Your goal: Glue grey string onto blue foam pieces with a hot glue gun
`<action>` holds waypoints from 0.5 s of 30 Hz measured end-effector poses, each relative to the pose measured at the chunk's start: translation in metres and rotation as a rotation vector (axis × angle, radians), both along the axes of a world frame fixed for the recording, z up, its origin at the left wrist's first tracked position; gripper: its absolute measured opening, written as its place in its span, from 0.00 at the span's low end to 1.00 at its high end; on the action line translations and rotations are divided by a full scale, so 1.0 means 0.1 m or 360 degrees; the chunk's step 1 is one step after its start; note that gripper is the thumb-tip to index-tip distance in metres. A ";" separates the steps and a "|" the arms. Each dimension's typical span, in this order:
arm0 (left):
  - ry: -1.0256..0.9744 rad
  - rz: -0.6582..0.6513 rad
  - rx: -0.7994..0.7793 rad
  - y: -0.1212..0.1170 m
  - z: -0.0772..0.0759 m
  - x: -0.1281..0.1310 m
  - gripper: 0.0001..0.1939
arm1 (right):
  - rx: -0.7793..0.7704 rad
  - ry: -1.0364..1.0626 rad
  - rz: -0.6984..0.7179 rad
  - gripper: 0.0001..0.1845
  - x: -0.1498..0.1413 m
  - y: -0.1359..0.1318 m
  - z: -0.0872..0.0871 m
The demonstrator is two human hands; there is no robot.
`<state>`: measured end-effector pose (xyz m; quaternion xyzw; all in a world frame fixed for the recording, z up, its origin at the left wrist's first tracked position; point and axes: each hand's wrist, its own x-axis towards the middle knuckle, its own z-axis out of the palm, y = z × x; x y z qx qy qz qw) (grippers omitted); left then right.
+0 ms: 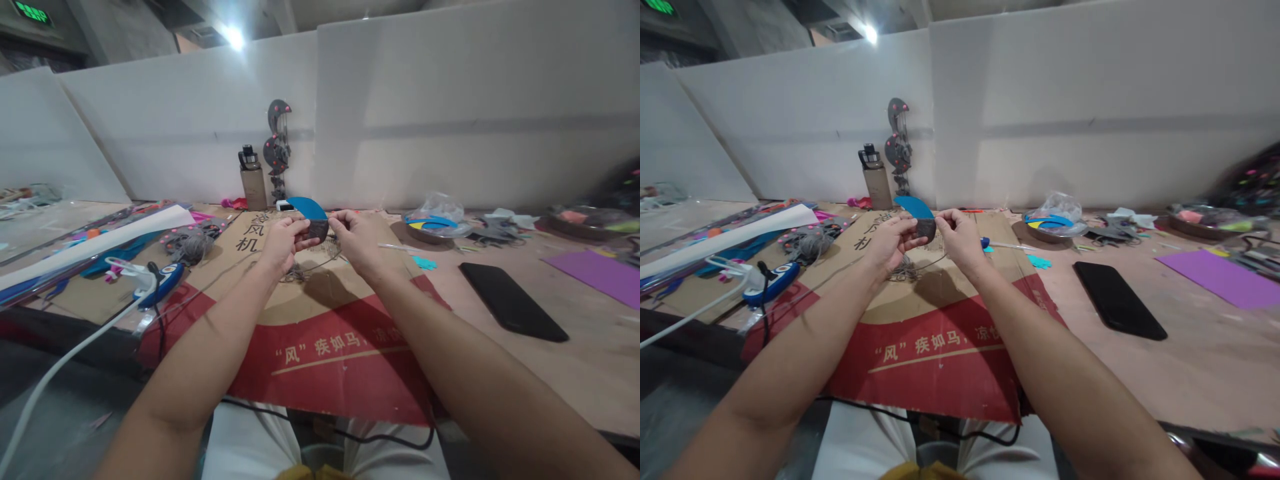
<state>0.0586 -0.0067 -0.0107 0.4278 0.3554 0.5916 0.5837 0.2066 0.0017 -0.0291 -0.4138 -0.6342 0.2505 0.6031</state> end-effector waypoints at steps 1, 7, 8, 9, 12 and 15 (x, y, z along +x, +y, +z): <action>0.0009 -0.0023 0.0010 0.01 0.00 -0.01 0.05 | -0.0034 0.0031 0.0026 0.09 0.00 0.00 0.00; 0.0056 -0.0114 0.0041 0.05 -0.03 -0.04 0.05 | -0.0217 0.0204 0.0190 0.12 -0.01 -0.02 -0.01; 0.0062 -0.0114 0.0026 0.06 -0.04 -0.05 0.04 | -0.0240 0.0233 0.0228 0.12 -0.01 -0.02 0.00; 0.0066 -0.0111 0.0008 0.07 -0.04 -0.06 0.04 | -0.0265 0.0255 0.0265 0.12 -0.01 -0.03 0.00; 0.0073 -0.0123 -0.0037 0.09 -0.04 -0.08 0.02 | -0.0330 0.0296 0.0351 0.13 -0.02 -0.03 0.01; 0.0062 -0.0127 -0.0082 0.09 -0.02 -0.09 0.02 | -0.0397 0.0373 0.0377 0.15 -0.04 -0.01 -0.01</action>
